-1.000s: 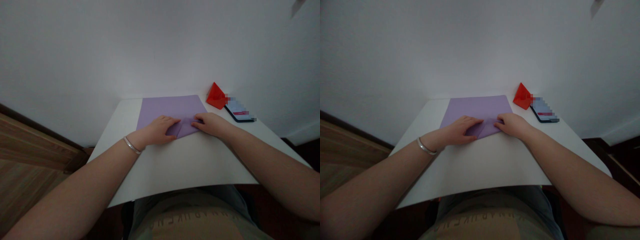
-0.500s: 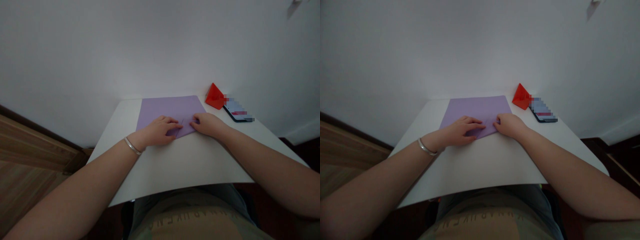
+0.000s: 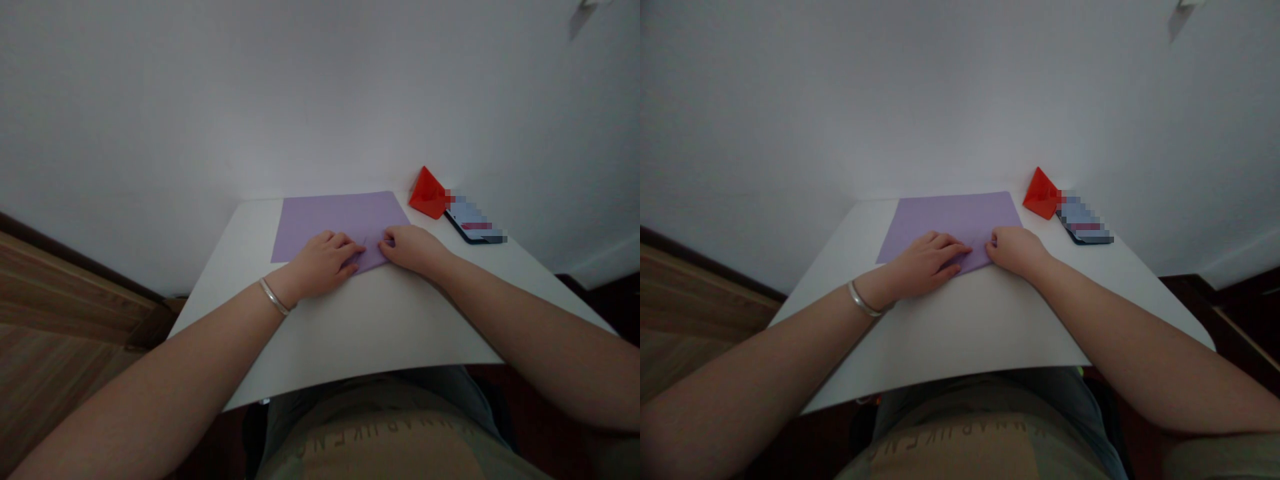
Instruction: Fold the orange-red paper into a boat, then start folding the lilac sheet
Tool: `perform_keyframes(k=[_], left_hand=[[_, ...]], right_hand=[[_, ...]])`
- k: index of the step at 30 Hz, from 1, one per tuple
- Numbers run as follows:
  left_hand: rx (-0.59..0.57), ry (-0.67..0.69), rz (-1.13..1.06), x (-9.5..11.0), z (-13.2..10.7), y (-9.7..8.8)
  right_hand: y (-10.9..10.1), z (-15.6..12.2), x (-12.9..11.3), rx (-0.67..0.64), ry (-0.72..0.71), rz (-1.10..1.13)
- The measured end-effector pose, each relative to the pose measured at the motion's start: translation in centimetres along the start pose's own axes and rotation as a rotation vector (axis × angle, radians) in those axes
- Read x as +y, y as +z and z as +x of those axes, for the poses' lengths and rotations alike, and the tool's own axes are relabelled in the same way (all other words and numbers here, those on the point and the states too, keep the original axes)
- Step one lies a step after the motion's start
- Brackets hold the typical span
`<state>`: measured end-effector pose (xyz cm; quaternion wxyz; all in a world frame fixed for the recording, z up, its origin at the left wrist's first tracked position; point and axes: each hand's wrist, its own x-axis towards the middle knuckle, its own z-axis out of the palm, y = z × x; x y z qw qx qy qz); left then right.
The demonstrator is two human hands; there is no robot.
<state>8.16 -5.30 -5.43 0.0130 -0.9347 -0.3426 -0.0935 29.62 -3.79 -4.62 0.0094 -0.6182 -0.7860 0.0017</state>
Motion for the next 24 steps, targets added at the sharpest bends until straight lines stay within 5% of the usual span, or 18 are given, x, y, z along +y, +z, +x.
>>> perform_keyframes(k=[9,13,19,24], left_hand=[[0.019,0.017,0.068,0.0,-0.1,0.3],[0.028,0.006,0.087,0.2,-0.2,0.3],[0.039,0.011,0.111,0.3,-0.3,0.2],[0.037,0.006,0.115,0.3,-0.3,0.2]], right_hand=[[0.0,0.1,-0.2,-0.014,0.026,0.009],[-0.1,-0.6,-0.2,0.085,0.043,0.073],[-0.3,-1.5,-0.2,0.263,-0.391,0.132],[-0.3,-1.8,-0.7,0.183,-0.422,0.106]])
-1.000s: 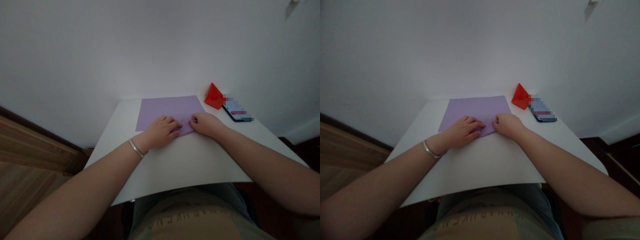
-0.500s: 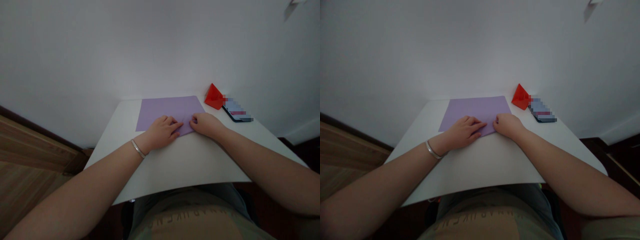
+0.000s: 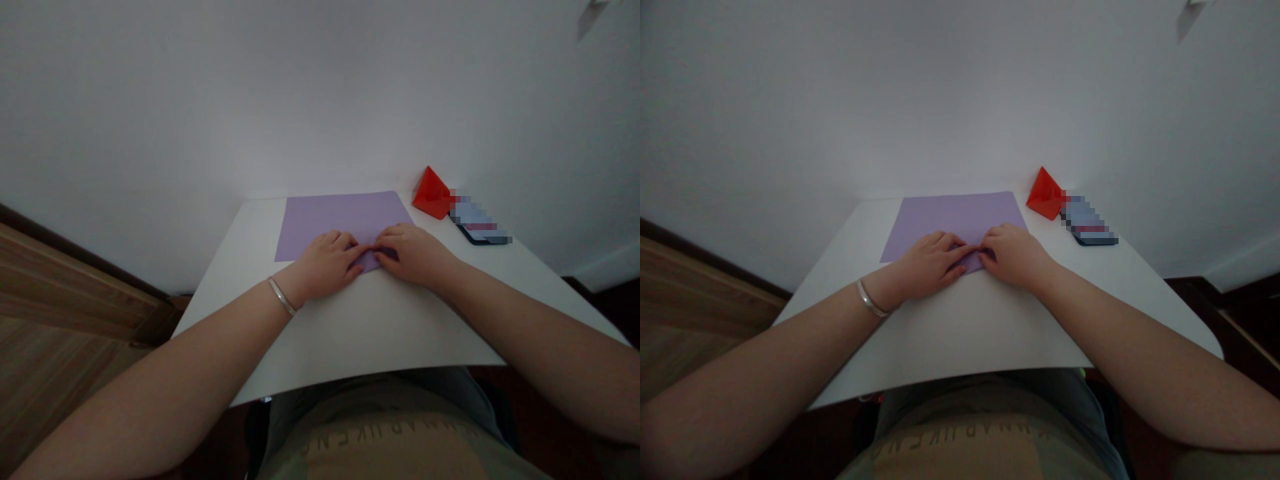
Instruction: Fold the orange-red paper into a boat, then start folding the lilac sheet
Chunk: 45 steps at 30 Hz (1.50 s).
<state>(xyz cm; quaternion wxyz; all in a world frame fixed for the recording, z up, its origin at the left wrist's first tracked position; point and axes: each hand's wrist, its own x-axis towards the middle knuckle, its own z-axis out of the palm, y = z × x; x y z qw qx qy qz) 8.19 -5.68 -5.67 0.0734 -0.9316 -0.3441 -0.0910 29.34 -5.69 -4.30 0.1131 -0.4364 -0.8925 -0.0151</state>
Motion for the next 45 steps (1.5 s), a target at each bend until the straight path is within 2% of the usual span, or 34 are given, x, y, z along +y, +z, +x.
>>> perform_keyframes(k=[12,21,30,37,45], left_hand=[[-0.001,-0.034,-0.006,0.0,-0.1,0.2],[0.001,-0.026,-0.028,-0.2,-0.1,0.5],[-0.108,-0.003,-0.075,-0.4,0.2,-0.1],[-0.144,-0.016,-0.087,-0.4,0.3,-0.1],[-0.236,-0.036,-0.089,-0.2,0.3,-0.4]], right_hand=[[0.1,0.0,-1.2,-0.006,0.029,-0.115],[0.5,0.0,-1.7,0.017,0.103,-0.133],[0.2,-0.5,-1.8,0.001,0.138,-0.125],[0.3,-0.6,-1.9,0.020,0.140,-0.138],[-0.6,-0.3,-0.5,-0.067,0.111,-0.075]])
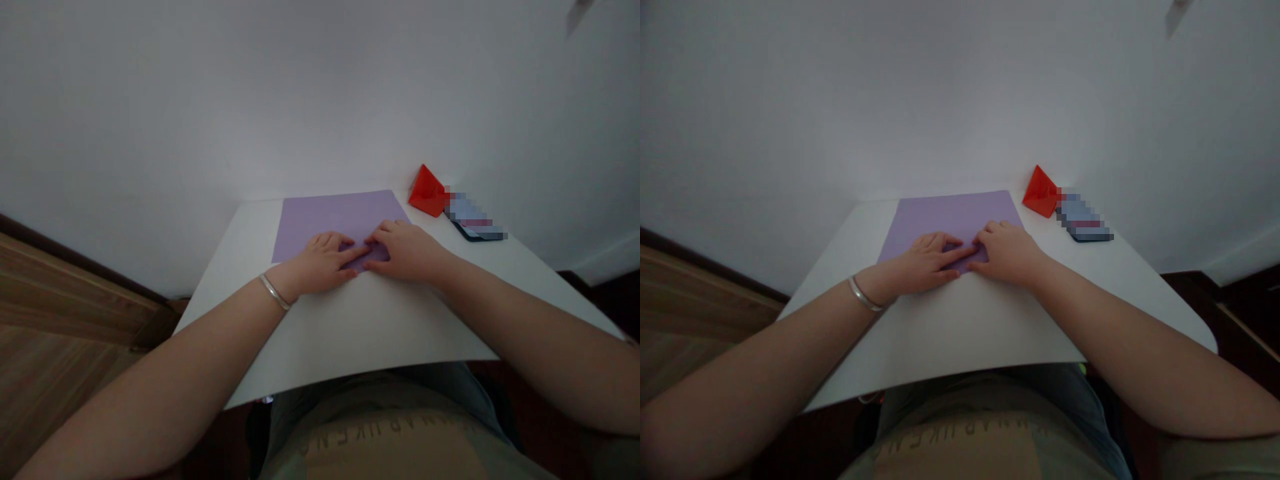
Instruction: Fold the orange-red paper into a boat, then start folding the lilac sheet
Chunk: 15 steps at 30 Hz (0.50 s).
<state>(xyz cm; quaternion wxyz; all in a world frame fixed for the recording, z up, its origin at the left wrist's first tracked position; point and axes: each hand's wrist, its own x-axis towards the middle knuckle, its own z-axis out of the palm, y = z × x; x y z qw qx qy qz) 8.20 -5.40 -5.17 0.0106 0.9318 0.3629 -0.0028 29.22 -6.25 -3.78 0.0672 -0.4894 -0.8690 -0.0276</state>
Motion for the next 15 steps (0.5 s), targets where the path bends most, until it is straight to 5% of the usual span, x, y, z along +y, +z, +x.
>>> perform_keyframes(k=[15], left_hand=[[-0.024,-0.022,-0.035,0.3,-0.1,-0.4]], right_hand=[[0.0,0.2,3.6,-0.138,0.112,0.170]])
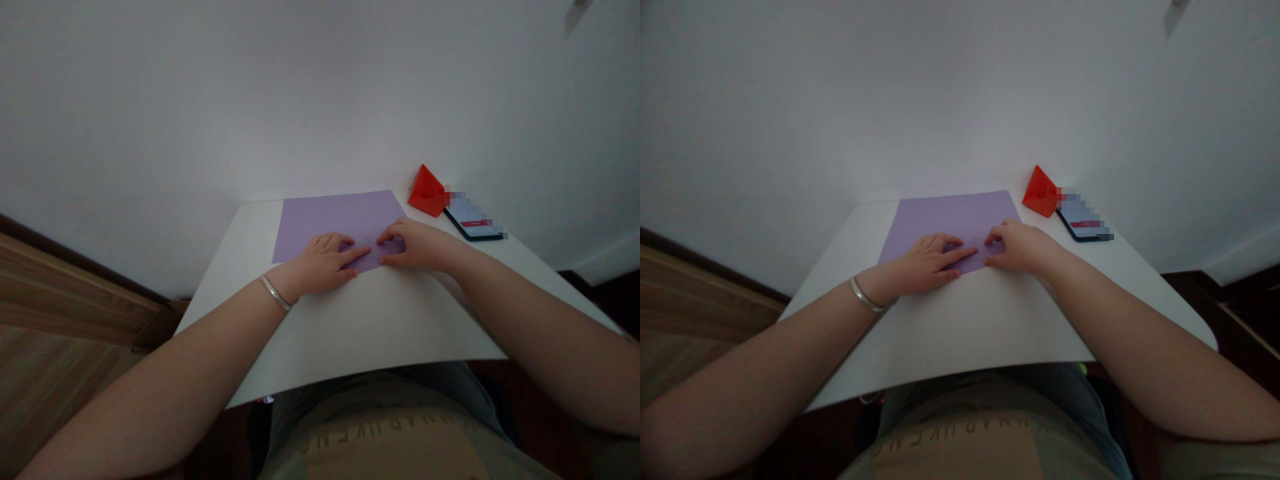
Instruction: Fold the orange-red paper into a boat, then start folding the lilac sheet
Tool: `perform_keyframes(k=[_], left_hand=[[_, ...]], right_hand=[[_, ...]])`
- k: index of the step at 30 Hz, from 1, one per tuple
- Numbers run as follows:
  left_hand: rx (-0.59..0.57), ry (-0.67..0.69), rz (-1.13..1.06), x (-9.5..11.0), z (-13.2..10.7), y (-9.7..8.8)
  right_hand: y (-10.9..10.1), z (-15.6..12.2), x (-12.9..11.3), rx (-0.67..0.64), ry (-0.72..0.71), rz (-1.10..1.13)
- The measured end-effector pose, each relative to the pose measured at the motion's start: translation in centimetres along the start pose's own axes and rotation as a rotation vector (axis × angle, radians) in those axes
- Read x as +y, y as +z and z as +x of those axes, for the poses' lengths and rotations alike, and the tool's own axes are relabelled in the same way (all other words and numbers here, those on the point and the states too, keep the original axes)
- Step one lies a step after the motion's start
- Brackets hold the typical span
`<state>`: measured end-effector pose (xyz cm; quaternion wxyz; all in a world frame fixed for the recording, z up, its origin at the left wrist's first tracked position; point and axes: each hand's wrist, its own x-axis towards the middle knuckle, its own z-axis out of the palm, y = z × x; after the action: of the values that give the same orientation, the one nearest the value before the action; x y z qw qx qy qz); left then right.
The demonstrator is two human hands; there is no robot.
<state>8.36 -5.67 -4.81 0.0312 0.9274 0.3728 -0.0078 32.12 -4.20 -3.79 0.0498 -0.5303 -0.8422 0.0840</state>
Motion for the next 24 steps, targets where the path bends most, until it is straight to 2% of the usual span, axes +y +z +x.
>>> perform_keyframes(k=[4,9,11,15,20,24], left_hand=[[-0.026,-0.006,0.028,-0.1,0.0,0.1],[-0.043,0.050,0.067,-0.2,0.0,0.4],[-0.041,0.094,0.080,-0.3,0.0,0.6],[-0.017,0.146,0.083,-0.4,0.0,0.7],[0.022,0.170,0.071,-0.5,0.1,0.9],[0.109,0.122,0.042,-0.1,0.3,1.0]], right_hand=[[0.0,0.1,0.1,-0.006,-0.002,0.082],[0.8,-0.5,-1.6,0.168,0.057,-0.009],[1.0,-0.9,-2.4,0.189,0.082,-0.073],[0.9,-1.1,-3.1,0.162,0.121,-0.099],[0.4,-0.9,-2.6,0.120,0.130,-0.069],[0.6,-0.4,-2.2,0.113,0.109,-0.002]])
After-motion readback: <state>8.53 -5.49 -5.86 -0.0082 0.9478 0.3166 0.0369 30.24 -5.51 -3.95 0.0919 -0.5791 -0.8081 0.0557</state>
